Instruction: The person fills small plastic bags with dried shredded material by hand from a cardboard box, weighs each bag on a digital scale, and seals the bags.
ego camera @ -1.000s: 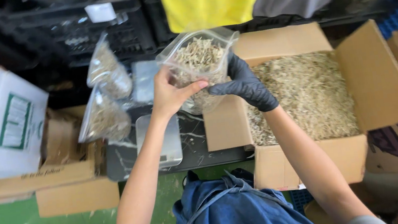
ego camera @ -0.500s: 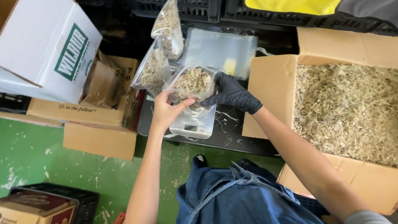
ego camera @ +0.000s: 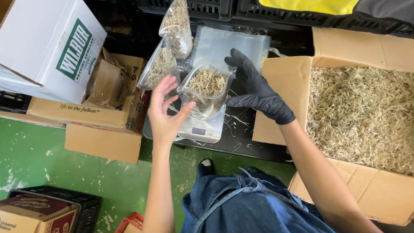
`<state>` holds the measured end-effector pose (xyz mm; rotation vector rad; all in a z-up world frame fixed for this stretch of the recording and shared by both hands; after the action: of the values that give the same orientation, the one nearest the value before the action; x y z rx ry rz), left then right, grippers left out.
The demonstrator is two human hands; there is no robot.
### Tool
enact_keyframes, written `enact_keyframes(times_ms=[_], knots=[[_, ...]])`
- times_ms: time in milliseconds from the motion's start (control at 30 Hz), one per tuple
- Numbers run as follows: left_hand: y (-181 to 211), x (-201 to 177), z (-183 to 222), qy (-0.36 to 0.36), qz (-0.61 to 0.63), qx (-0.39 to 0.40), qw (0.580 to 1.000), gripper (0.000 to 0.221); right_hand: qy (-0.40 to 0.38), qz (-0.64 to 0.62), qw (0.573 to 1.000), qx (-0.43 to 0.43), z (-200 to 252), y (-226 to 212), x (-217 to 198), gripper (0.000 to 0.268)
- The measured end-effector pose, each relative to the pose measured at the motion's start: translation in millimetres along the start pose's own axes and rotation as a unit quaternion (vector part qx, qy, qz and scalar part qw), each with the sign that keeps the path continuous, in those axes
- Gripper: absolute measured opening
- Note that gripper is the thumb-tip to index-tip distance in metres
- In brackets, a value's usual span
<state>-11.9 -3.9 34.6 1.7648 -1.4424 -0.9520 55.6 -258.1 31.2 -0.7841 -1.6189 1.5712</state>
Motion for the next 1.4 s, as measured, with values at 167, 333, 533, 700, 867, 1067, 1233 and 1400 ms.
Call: enact_keyframes(times_ms=[167,333,533,700,867,1067,1233,1400], knots=[[24.8,3.7,6.9,0.151,-0.043,0.081,0.984,0.051,0.090,0.108,0.987,-0.074,17.0,-25.4,12.8,0.118],[25.6,22.0,9.6,0.117,-0.021,0.114,0.986,0.039,0.143,0.115,0.981,-0.056,28.4,-36.1,19.9,0.100],[21.3,57.3,22.3,0.082,0.009,0.125,0.989,0.027,0.267,0.109,0.956,-0.044,64.7,-33.6,-9.2,0.059],[37.3,117.0,26.2,-0.001,0.060,0.102,0.993,0.022,0.384,0.150,0.911,0.021,102.4,-11.0,-103.6,0.026],[34.0,189.0,36.0,-0.142,0.106,0.087,0.980,0.015,0.443,0.563,0.658,0.231,140.7,26.7,-209.1,0.039],[31.0,228.9,46.1,-0.236,0.138,0.065,0.960,0.016,0.411,0.512,0.611,0.442,160.8,-24.9,-173.2,0.087],[27.3,236.1,49.8,-0.250,0.134,0.050,0.958,0.014,0.443,0.483,0.617,0.436,164.1,23.6,-187.1,0.059],[20.6,237.4,47.5,-0.254,0.125,0.040,0.958,0.013,0.420,0.500,0.615,0.443,165.1,64.5,-187.8,0.043]])
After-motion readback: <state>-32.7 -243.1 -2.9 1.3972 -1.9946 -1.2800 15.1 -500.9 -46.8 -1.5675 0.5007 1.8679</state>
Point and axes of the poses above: each hand's wrist, its own z-axis away from the middle knuckle, its own x-axis out of the palm, y = z × x, the point moved 1 cm from there along -z, towards the middle knuckle, and after that the axes turned 13 degrees about x, right-handed, at the moved point
